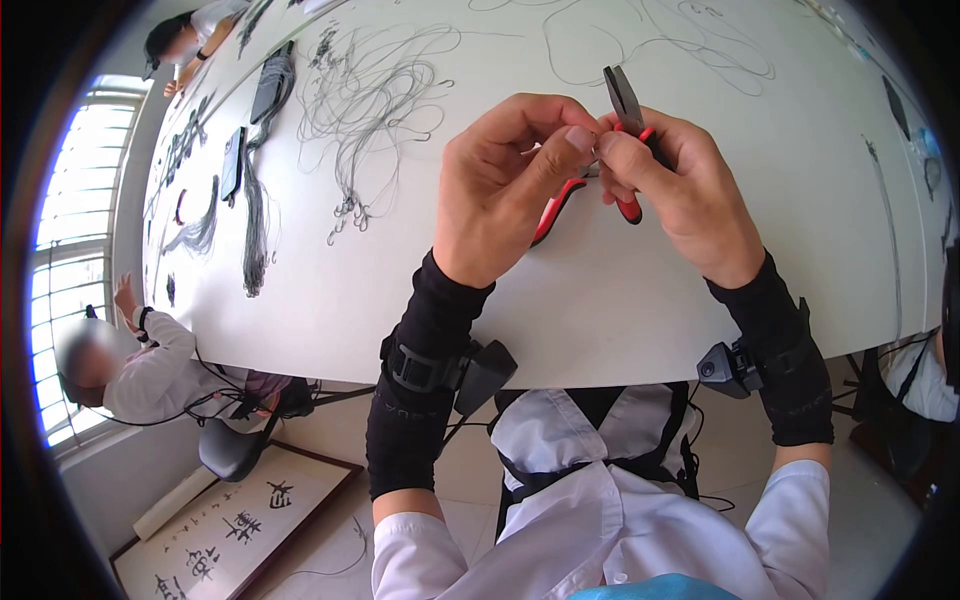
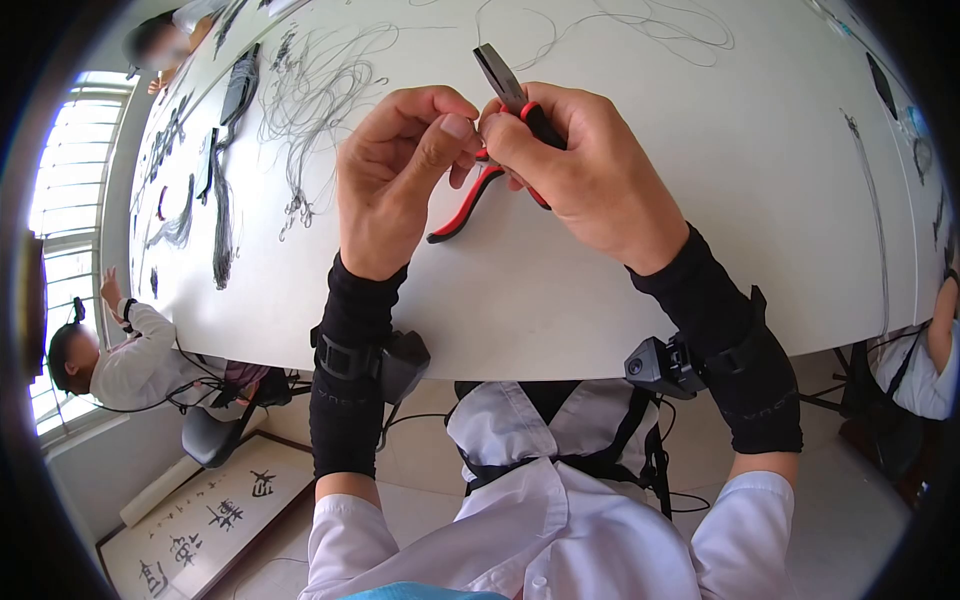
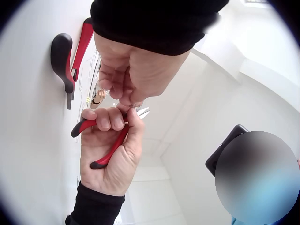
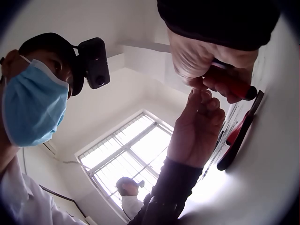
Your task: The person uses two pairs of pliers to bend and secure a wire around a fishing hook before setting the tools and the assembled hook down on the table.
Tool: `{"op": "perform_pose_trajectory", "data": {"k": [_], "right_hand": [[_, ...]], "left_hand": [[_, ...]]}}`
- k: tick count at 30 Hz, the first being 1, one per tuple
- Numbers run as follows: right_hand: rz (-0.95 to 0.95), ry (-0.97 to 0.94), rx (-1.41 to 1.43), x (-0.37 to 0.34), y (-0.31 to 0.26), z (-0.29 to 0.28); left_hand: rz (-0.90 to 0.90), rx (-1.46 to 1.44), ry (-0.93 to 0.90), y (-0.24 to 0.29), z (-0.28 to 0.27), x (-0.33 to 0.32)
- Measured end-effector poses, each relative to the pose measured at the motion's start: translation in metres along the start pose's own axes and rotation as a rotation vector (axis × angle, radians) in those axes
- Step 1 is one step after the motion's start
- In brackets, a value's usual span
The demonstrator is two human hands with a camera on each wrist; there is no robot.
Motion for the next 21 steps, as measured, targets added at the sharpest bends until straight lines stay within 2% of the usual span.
{"op": "perform_pose_trajectory", "data": {"k": [2,6,21], "right_hand": [[0.057,-0.031,0.026,0.0009,0.0026,-0.0019],[0.016,-0.020,0.045,0.0015,0.0005,-0.0013],[-0.020,-0.013,0.003,0.0019,0.0041,-0.0031]], "left_hand": [[0.006,-0.012,0.018,0.0004,-0.0002,0.0003],[0.007,0.095,0.050,-0.0003,-0.0049,0.0002],[0.024,0.082,-0.006,-0.0015,-0.0014,0.0006]]}}
Point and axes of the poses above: each hand's wrist, its own x-axis towards the middle knuckle, its own z-axis out of the palm, y = z × x, the point moved 1 cm from there along x, towards the middle knuckle, and after that the axes turned 6 degrees about z, right-handed, at the moved point
